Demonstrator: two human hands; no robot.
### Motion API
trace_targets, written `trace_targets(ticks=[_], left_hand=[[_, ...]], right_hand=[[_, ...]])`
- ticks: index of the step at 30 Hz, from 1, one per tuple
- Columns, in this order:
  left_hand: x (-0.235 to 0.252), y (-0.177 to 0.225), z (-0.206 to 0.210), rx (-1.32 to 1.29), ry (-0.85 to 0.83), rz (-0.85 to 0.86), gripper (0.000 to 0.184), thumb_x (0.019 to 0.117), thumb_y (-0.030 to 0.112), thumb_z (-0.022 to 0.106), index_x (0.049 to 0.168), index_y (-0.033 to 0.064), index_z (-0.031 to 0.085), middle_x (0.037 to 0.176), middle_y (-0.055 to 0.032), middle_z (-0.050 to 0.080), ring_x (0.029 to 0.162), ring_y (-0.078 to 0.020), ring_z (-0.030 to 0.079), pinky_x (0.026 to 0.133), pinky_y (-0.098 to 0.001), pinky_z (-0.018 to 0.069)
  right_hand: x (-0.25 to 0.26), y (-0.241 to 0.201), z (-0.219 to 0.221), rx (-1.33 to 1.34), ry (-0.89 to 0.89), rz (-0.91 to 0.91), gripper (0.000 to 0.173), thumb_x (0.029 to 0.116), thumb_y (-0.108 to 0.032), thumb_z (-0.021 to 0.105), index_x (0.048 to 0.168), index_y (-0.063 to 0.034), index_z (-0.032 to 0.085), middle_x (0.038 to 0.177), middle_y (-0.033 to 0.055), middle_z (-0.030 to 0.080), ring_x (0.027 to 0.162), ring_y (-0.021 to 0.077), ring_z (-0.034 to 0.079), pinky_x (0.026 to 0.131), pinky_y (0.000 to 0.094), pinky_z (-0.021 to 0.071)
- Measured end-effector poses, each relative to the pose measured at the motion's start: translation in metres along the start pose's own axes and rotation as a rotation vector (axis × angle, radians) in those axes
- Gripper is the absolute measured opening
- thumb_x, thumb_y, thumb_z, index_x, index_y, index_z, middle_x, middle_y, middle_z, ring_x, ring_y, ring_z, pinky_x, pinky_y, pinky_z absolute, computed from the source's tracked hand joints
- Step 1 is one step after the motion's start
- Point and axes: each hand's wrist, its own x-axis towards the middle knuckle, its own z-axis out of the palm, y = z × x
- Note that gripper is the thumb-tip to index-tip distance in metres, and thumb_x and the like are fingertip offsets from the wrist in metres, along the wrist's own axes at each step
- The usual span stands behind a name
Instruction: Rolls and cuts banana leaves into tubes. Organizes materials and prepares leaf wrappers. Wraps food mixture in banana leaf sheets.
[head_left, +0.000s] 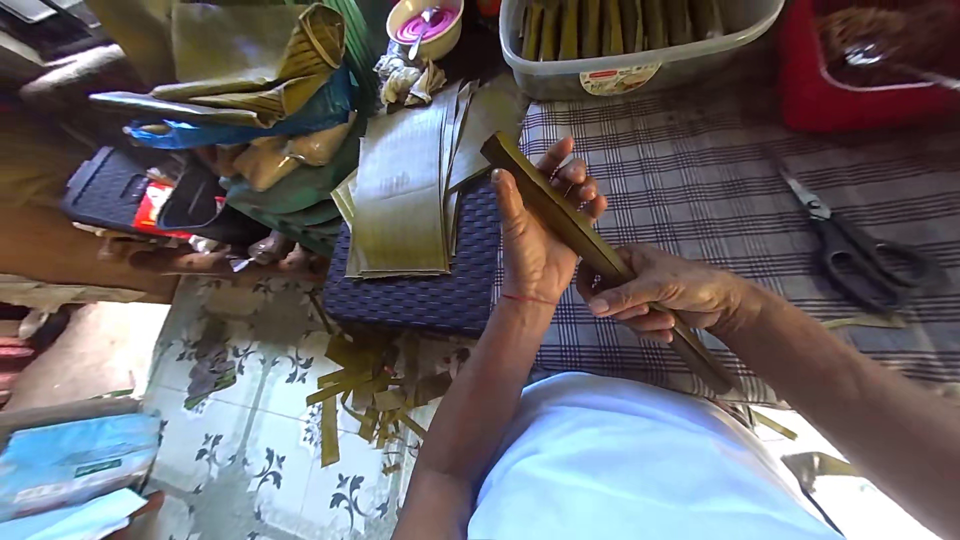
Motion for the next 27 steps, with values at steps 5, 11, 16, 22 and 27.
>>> trace_targets(ticks=[5, 11, 16, 22, 27], left_hand=[[-0.015, -0.013, 0.001, 0.085, -0.046, -0.002, 0.057, 0.0911, 0.066, 0.060, 0.121, 0.0182, 0.069, 0.091, 0.0010, 0.069, 0.079, -0.0097, 0.069, 0.072, -0.0243, 0.0593], [-0.016, -0.020, 0.006, 0.128, -0.045, 0.056, 0.011, 0.1000, 0.011, 0.056, 0.102, 0.0133, 0.066, 0.057, 0.0059, 0.046, 0.043, -0.0016, 0.044, 0.042, -0.0148, 0.0387], [-0.017, -0.020, 0.007, 0.170, -0.101, 0.056, 0.012, 0.0990, 0.008, 0.055, 0.103, 0.0122, 0.065, 0.057, 0.0042, 0.046, 0.041, -0.0032, 0.044, 0.042, -0.0166, 0.0401], [-0.016, -0.018, 0.012, 0.201, -0.071, 0.016, 0.013, 0.1006, 0.006, 0.052, 0.106, 0.0100, 0.064, 0.054, 0.0042, 0.044, 0.039, -0.0033, 0.043, 0.040, -0.0167, 0.0397], [-0.006, -0.012, 0.019, 0.329, 0.140, 0.072, 0.013, 0.1044, 0.009, 0.051, 0.105, 0.0115, 0.064, 0.055, 0.0060, 0.040, 0.039, -0.0011, 0.038, 0.038, -0.0145, 0.0356]], right_hand=[[-0.001, 0.001, 0.000, 0.003, 0.021, 0.003, 0.007, 0.0914, -0.015, 0.071, 0.093, -0.0130, 0.064, 0.051, -0.0072, 0.044, 0.037, -0.0008, 0.046, 0.036, 0.0164, 0.0445], [0.000, 0.007, 0.000, -0.016, 0.021, 0.021, 0.008, 0.0898, -0.016, 0.072, 0.085, -0.0145, 0.065, 0.051, -0.0071, 0.045, 0.037, -0.0010, 0.045, 0.036, 0.0158, 0.0427], [-0.001, 0.010, 0.000, -0.044, 0.023, 0.002, 0.010, 0.0890, -0.019, 0.074, 0.084, -0.0150, 0.067, 0.052, -0.0071, 0.048, 0.038, -0.0010, 0.046, 0.037, 0.0158, 0.0429], [0.001, 0.012, 0.004, 0.039, 0.004, -0.050, 0.009, 0.0890, -0.017, 0.075, 0.085, -0.0143, 0.068, 0.056, -0.0074, 0.052, 0.041, -0.0015, 0.050, 0.040, 0.0157, 0.0468], [0.002, 0.015, 0.024, -0.155, 0.428, -0.054, 0.019, 0.0845, -0.020, 0.079, 0.091, -0.0142, 0.062, 0.057, -0.0042, 0.051, 0.039, 0.0032, 0.046, 0.037, 0.0193, 0.0433]])
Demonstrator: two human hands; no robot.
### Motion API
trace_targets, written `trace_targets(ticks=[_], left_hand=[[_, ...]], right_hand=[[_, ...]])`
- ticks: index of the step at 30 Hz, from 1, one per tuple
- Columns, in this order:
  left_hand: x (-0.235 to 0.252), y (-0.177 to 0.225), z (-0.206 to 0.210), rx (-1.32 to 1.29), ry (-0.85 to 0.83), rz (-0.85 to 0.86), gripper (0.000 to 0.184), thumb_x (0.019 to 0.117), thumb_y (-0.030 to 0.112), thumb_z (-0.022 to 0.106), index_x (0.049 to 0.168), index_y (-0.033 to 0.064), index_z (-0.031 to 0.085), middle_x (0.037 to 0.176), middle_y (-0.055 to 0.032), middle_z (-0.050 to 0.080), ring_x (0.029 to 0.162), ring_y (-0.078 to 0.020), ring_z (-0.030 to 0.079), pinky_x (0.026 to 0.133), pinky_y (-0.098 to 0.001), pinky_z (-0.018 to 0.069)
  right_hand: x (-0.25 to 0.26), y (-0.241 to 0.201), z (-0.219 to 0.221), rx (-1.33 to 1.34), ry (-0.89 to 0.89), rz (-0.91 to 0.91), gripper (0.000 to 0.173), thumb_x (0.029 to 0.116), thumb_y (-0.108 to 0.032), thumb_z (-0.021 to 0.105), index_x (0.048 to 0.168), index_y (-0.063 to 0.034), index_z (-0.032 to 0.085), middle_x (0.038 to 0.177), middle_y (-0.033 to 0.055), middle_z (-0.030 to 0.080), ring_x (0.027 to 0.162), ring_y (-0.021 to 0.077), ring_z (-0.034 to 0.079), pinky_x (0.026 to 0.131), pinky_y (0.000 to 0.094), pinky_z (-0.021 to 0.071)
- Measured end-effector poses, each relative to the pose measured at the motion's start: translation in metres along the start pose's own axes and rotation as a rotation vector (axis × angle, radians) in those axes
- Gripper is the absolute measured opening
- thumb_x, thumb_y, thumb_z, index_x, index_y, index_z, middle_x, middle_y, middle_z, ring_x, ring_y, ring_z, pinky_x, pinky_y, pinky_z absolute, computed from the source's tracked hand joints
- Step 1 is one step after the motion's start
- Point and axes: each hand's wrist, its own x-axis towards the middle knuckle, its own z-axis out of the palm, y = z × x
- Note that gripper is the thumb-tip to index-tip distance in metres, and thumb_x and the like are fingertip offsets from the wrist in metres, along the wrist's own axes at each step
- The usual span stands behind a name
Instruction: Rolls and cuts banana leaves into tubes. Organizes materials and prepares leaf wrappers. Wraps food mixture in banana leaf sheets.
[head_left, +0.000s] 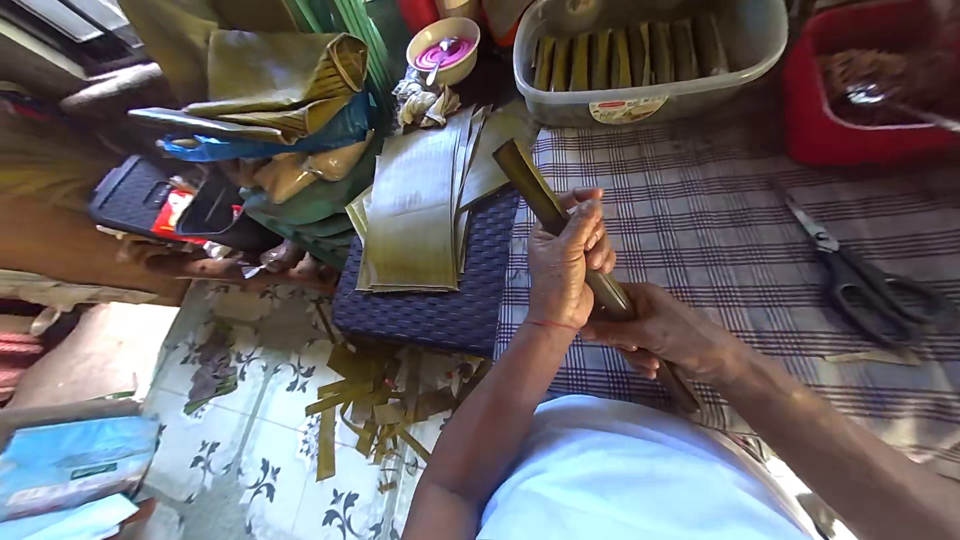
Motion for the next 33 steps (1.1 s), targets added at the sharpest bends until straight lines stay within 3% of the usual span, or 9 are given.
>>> trace_targets(ticks=[4, 7, 12, 22, 25, 27, 29, 31, 33], left_hand=[[0.007, 0.003, -0.017, -0.224, -0.323, -0.108, 0.013, 0.1023, 0.022, 0.058, 0.104, 0.0115, 0.066, 0.060, 0.0056, 0.050, 0.044, -0.0021, 0.047, 0.043, -0.0152, 0.0413], [0.012, 0.002, -0.024, -0.382, -0.535, -0.169, 0.016, 0.0993, 0.026, 0.065, 0.105, 0.0118, 0.067, 0.063, 0.0056, 0.054, 0.045, -0.0008, 0.048, 0.043, -0.0137, 0.0395], [0.007, 0.010, -0.011, -0.249, -0.275, -0.231, 0.019, 0.1061, 0.012, 0.047, 0.103, 0.0065, 0.065, 0.057, 0.0073, 0.051, 0.043, 0.0000, 0.046, 0.043, -0.0136, 0.0402], [0.029, 0.031, -0.021, -0.124, -0.048, -0.103, 0.031, 0.1113, 0.016, 0.033, 0.105, 0.0063, 0.062, 0.055, 0.0081, 0.044, 0.041, -0.0006, 0.042, 0.043, -0.0132, 0.0405], [0.028, 0.024, -0.012, -0.073, 0.037, -0.053, 0.028, 0.1100, 0.013, 0.039, 0.102, 0.0045, 0.064, 0.055, 0.0078, 0.044, 0.042, -0.0013, 0.044, 0.044, -0.0142, 0.0422], [0.031, 0.023, -0.006, -0.038, 0.162, 0.038, 0.023, 0.1081, 0.012, 0.045, 0.100, 0.0048, 0.065, 0.055, 0.0073, 0.045, 0.042, -0.0020, 0.045, 0.044, -0.0149, 0.0443], [0.033, 0.024, -0.005, -0.037, 0.240, 0.121, 0.018, 0.1070, 0.011, 0.048, 0.100, 0.0065, 0.064, 0.055, 0.0064, 0.045, 0.042, -0.0033, 0.046, 0.045, -0.0159, 0.0453], [0.032, 0.028, -0.008, -0.053, 0.198, 0.137, 0.018, 0.1072, 0.011, 0.048, 0.099, 0.0082, 0.064, 0.055, 0.0069, 0.044, 0.042, -0.0033, 0.046, 0.045, -0.0157, 0.0450], [0.029, 0.030, -0.020, -0.155, -0.051, 0.103, 0.024, 0.1075, 0.011, 0.043, 0.100, 0.0083, 0.066, 0.053, 0.0089, 0.046, 0.042, -0.0015, 0.046, 0.044, -0.0152, 0.0426]], right_hand=[[-0.002, 0.006, -0.012, 0.330, -0.378, 0.011, 0.021, 0.0943, -0.032, 0.073, 0.102, -0.0155, 0.063, 0.058, -0.0102, 0.047, 0.040, -0.0034, 0.047, 0.036, 0.0148, 0.0442], [0.000, -0.001, -0.012, 0.421, -0.566, -0.013, 0.045, 0.0949, -0.058, 0.065, 0.102, -0.0136, 0.064, 0.063, -0.0083, 0.051, 0.044, -0.0001, 0.053, 0.040, 0.0185, 0.0502], [-0.001, -0.021, 0.009, 0.249, -0.291, -0.061, 0.045, 0.0991, -0.055, 0.057, 0.091, -0.0117, 0.067, 0.061, -0.0039, 0.055, 0.042, 0.0032, 0.054, 0.040, 0.0208, 0.0516], [-0.030, 0.021, -0.019, 0.009, -0.252, -0.010, 0.023, 0.0963, -0.028, 0.068, 0.113, -0.0132, 0.068, 0.074, -0.0019, 0.062, 0.055, 0.0067, 0.062, 0.051, 0.0234, 0.0570], [-0.022, 0.003, 0.001, -0.473, 0.092, -0.162, 0.020, 0.1002, -0.028, 0.065, 0.116, -0.0156, 0.064, 0.071, -0.0016, 0.058, 0.052, 0.0063, 0.053, 0.047, 0.0221, 0.0464], [-0.015, -0.003, 0.020, -0.966, 0.460, -0.333, 0.019, 0.1011, -0.019, 0.064, 0.115, -0.0065, 0.061, 0.069, 0.0095, 0.060, 0.057, 0.0262, 0.061, 0.051, 0.0433, 0.0489], [-0.006, -0.002, 0.027, -1.243, 0.695, -0.424, 0.025, 0.0949, -0.007, 0.067, 0.117, 0.0018, 0.060, 0.069, 0.0185, 0.063, 0.056, 0.0396, 0.065, 0.047, 0.0524, 0.0494], [-0.006, -0.008, 0.024, -1.168, 0.619, -0.421, 0.020, 0.0970, -0.011, 0.066, 0.113, 0.0001, 0.060, 0.067, 0.0158, 0.060, 0.054, 0.0361, 0.062, 0.046, 0.0486, 0.0476], [-0.011, -0.014, 0.012, -0.688, 0.229, -0.324, 0.014, 0.1030, -0.024, 0.061, 0.106, -0.0102, 0.061, 0.064, 0.0017, 0.050, 0.048, 0.0132, 0.046, 0.045, 0.0284, 0.0383]])
